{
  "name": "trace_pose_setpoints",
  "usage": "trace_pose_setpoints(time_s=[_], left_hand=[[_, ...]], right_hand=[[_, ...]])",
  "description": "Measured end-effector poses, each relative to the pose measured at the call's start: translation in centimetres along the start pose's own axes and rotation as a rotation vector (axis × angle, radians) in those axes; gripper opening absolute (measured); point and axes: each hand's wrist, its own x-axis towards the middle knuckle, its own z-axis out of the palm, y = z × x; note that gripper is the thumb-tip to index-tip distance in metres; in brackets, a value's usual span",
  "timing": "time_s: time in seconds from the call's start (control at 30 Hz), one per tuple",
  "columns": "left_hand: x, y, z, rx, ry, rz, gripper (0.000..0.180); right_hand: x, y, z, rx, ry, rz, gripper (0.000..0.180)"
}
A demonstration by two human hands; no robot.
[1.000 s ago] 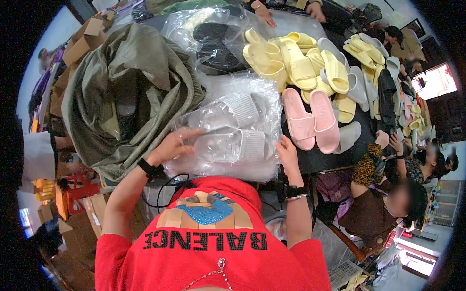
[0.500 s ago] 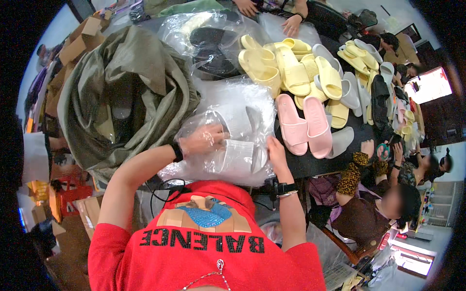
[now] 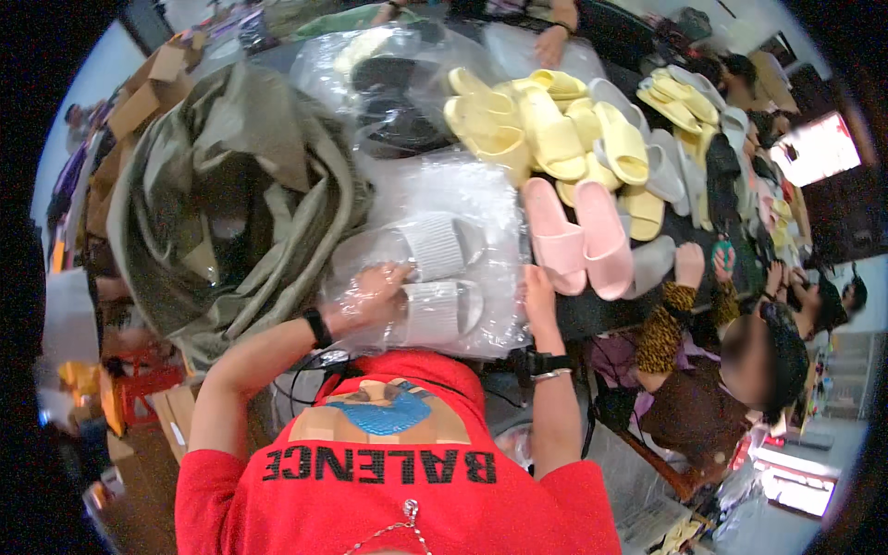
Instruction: Sorting and organizing various colors of slippers into bags.
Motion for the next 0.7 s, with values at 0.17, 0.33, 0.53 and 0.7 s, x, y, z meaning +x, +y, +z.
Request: trace_pose_setpoints(time_s=[0.17,0.33,0.53,0.7], left_hand=[[0.8,-1.0,1.6,0.161,-0.068,-0.011,0.032],[1.1,-2.2,2.6,0.248,0.112,0.183,0.028],[0.4,-1.9,2.0,0.114,0.197,0.205,0.026],[-2.8,-5.8,-0.8,-0.06,0.623,-0.11,0.034]], right_hand=[[-1.1,-1.4,1.2,-0.216,-0.188,-0.077,0.026],[-1.1,-1.0,1.0,-0.252,-0.121,-0.097,0.023],[-0.6,1.1,-2.2,0.012,0.078,-0.057,0.018],[-1.1,0.6,-7.2,0.206,0.225,-0.115,0.018]])
